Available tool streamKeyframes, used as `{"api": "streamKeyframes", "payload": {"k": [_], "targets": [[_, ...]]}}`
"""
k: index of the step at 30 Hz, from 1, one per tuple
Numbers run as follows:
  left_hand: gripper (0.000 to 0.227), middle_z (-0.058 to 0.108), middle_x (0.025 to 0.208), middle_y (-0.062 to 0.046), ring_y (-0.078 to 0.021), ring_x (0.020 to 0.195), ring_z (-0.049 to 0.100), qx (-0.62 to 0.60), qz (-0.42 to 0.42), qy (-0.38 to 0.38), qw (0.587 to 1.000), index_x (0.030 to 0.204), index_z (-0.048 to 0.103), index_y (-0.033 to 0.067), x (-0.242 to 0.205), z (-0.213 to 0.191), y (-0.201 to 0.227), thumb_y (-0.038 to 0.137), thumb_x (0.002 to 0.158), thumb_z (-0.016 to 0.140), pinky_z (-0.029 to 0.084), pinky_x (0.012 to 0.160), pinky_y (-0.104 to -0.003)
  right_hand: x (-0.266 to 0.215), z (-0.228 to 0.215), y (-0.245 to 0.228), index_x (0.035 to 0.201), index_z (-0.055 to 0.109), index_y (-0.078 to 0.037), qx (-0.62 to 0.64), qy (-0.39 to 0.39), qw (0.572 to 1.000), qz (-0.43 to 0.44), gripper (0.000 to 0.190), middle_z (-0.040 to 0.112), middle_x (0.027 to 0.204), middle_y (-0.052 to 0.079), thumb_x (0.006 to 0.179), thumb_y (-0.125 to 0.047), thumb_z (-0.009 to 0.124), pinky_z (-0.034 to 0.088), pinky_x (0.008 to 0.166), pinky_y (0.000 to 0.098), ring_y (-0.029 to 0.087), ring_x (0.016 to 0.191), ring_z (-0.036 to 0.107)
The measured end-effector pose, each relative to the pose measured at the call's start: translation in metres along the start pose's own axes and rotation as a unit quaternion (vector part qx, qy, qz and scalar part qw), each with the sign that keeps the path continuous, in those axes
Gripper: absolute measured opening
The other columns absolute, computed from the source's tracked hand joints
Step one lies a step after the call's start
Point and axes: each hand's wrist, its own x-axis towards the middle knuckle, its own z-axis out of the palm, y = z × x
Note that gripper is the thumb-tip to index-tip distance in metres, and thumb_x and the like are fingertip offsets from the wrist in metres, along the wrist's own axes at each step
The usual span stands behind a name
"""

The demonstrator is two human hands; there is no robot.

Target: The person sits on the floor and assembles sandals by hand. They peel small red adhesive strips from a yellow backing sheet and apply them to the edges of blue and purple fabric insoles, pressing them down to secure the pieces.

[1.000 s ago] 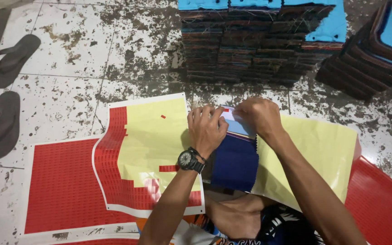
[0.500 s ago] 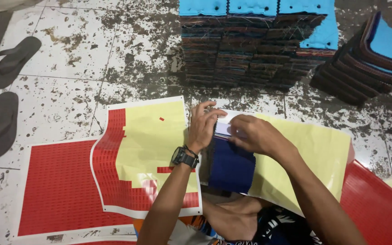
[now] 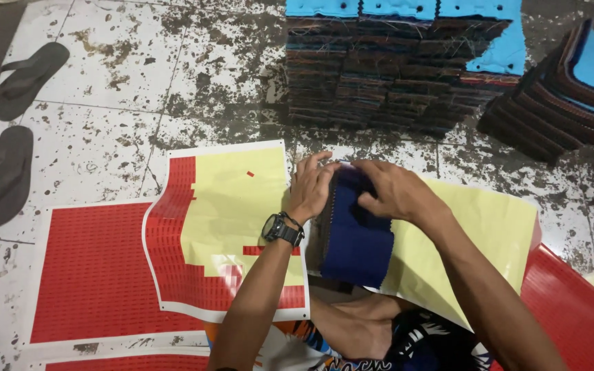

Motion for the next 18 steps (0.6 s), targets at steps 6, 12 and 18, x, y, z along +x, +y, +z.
{"api": "streamKeyframes", "payload": {"k": [6, 12, 18], "targets": [[0.054, 0.036, 0.152, -0.001, -0.0362, 0.147, 0.022, -0.006, -0.007, -0.019, 1.0, 0.133, 0.064, 0.0317, 0.001, -0.004, 0.003, 0.047, 0.103, 0.022, 0.012, 0.12, -0.06, 0.006, 0.006, 0.006, 0.119, 0.062, -0.016, -0.055, 0.017, 0.998, 0.031, 0.036, 0.072, 0.105, 0.012, 0.084, -0.023, 0.068, 0.06, 0.082, 0.0589, 0.039, 0.102, 0.071], [0.038, 0.04, 0.151, -0.001, -0.0392, 0.144, 0.03, 0.104, 0.008, -0.008, 0.995, 0.125, 0.065, 0.0434, -0.006, -0.012, 0.015, 0.049, 0.089, 0.055, 0.023, 0.115, -0.064, -0.064, -0.003, -0.044, 0.109, 0.07, -0.022, -0.09, 0.034, 0.995, -0.025, 0.029, 0.074, 0.082, 0.007, 0.08, -0.021, 0.07, 0.062, 0.069, 0.0507, 0.033, 0.084, 0.075], [0.031, 0.053, 0.145, -0.005, -0.034, 0.135, 0.044, 0.135, 0.049, 0.092, 0.985, 0.114, 0.07, 0.0383, -0.013, 0.0, 0.023, 0.037, 0.087, 0.056, 0.039, 0.102, -0.062, -0.12, 0.03, -0.085, 0.103, 0.066, -0.015, -0.129, 0.077, 0.974, -0.171, 0.018, 0.072, 0.096, 0.004, 0.088, -0.022, 0.072, 0.054, 0.061, 0.0404, 0.026, 0.078, 0.066]]}}
